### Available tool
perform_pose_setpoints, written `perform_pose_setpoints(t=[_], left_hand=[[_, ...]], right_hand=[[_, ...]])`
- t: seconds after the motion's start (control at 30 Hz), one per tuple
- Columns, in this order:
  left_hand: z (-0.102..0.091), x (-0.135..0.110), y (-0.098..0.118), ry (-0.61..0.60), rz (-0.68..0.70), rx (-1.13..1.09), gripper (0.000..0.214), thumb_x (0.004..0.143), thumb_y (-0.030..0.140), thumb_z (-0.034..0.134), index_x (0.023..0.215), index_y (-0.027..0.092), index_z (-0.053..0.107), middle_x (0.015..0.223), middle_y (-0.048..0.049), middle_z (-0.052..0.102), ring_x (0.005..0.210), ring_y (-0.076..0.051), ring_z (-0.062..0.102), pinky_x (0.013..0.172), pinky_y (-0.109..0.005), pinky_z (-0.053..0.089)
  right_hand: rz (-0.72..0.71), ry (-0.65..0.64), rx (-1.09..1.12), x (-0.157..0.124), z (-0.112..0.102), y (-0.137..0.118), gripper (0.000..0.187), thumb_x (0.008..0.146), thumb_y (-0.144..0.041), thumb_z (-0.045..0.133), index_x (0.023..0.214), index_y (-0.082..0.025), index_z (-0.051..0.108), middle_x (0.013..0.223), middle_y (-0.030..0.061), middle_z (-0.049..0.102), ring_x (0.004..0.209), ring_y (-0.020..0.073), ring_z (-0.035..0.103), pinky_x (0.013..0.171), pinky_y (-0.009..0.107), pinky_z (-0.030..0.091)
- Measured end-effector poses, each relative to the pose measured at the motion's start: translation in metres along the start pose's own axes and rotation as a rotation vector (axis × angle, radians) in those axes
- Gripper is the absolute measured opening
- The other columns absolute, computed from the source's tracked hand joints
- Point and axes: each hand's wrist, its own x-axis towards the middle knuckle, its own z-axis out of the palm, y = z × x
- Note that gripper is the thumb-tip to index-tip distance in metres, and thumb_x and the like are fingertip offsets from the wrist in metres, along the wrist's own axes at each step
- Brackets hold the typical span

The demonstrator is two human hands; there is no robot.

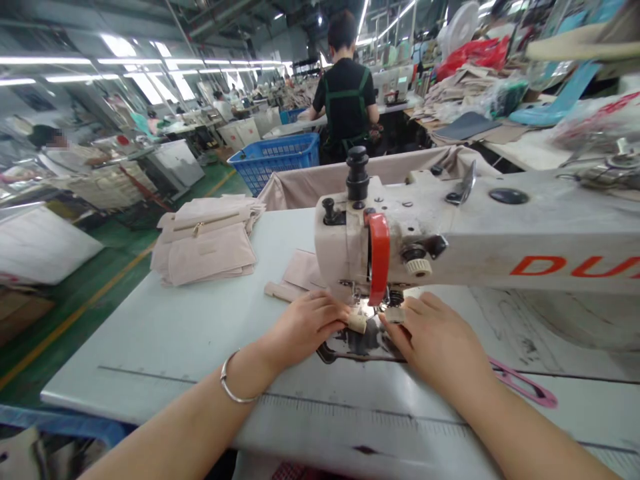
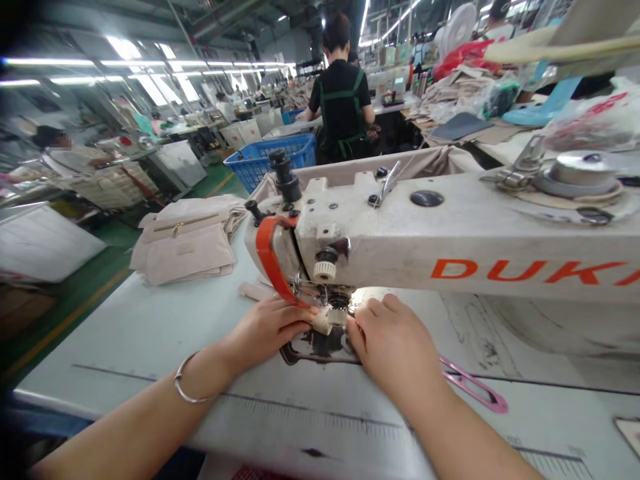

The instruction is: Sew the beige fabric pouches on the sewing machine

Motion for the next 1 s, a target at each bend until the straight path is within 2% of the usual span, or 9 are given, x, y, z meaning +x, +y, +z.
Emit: perform_pose_setpoints(t=[0.07,0.13,0.2,0.27,0.4,0.57,0.73,0.9,1.0], left_hand=[[-0.001,0.001,0.003,0.005,-0.055,-0.018,0.012,0.093,0.020,0.061,0.104,0.021,0.064,0.111,-0.0021,0.071,0.104,-0.019,0.064,0.096,-0.036,0.049],[-0.001,0.001,0.006,0.020,-0.117,0.007,0.027,0.086,0.020,0.069,0.112,0.021,0.062,0.116,-0.0042,0.069,0.109,-0.022,0.062,0.098,-0.038,0.048],[-0.001,0.002,0.008,0.039,-0.163,0.037,0.035,0.082,0.020,0.074,0.115,0.021,0.062,0.115,-0.0054,0.069,0.109,-0.023,0.061,0.098,-0.040,0.048],[0.001,0.004,0.009,0.056,-0.176,0.038,0.024,0.084,0.020,0.072,0.107,0.021,0.065,0.107,-0.0043,0.072,0.101,-0.022,0.064,0.092,-0.038,0.050],[0.005,0.006,0.012,0.099,-0.167,0.004,0.005,0.089,0.023,0.067,0.092,0.021,0.069,0.094,-0.0031,0.073,0.088,-0.020,0.066,0.082,-0.034,0.053],[0.008,0.004,0.018,0.098,-0.100,-0.007,0.011,0.090,0.017,0.063,0.098,0.020,0.069,0.100,-0.0022,0.074,0.094,-0.019,0.066,0.089,-0.035,0.052],[0.008,0.001,0.024,0.064,-0.024,0.070,0.016,0.094,0.015,0.055,0.101,0.019,0.068,0.105,-0.0035,0.074,0.098,-0.020,0.067,0.091,-0.037,0.051],[0.007,0.003,0.027,0.051,0.014,0.090,0.018,0.095,0.016,0.053,0.107,0.020,0.066,0.110,-0.0029,0.073,0.102,-0.019,0.066,0.093,-0.035,0.050],[0.008,0.005,0.028,0.069,0.031,0.094,0.017,0.096,0.015,0.051,0.105,0.019,0.065,0.108,-0.0030,0.073,0.100,-0.018,0.067,0.092,-0.033,0.051]], right_hand=[[0.010,-0.001,0.013,-0.002,0.000,0.001,0.030,0.095,-0.033,0.054,0.067,-0.020,0.055,0.071,0.0050,0.054,0.079,0.0255,0.048,0.072,0.040,0.039],[-0.042,0.018,0.102,-0.003,0.000,0.000,0.028,0.095,-0.031,0.054,0.069,-0.019,0.058,0.072,0.0045,0.055,0.079,0.0242,0.048,0.074,0.039,0.039],[-0.132,0.040,0.210,-0.005,0.001,-0.003,0.020,0.095,-0.026,0.054,0.080,-0.020,0.065,0.081,0.0049,0.060,0.082,0.0238,0.049,0.078,0.039,0.041],[-0.193,0.061,0.278,-0.005,0.005,-0.006,0.015,0.095,-0.021,0.054,0.094,-0.021,0.069,0.094,0.0060,0.063,0.089,0.0242,0.051,0.080,0.038,0.042],[-0.190,0.089,0.289,-0.003,0.011,-0.009,0.016,0.093,-0.017,0.056,0.093,-0.020,0.071,0.095,0.0067,0.065,0.087,0.0239,0.053,0.076,0.037,0.043],[-0.146,0.031,0.291,-0.004,0.009,-0.010,0.020,0.093,-0.017,0.052,0.093,-0.022,0.071,0.088,0.0054,0.063,0.082,0.0237,0.053,0.071,0.036,0.042],[-0.029,-0.032,0.365,-0.004,0.002,-0.014,0.015,0.088,-0.020,0.058,0.101,-0.018,0.066,0.095,0.0073,0.062,0.088,0.0246,0.055,0.077,0.038,0.046],[-0.146,-0.026,0.358,-0.002,0.004,-0.019,0.017,0.095,-0.017,0.052,0.103,-0.022,0.066,0.104,0.0052,0.067,0.096,0.0249,0.057,0.083,0.039,0.048],[-0.152,0.018,0.352,-0.003,0.008,-0.019,0.017,0.096,-0.017,0.052,0.104,-0.022,0.066,0.107,0.0056,0.068,0.098,0.0250,0.058,0.081,0.037,0.050]])
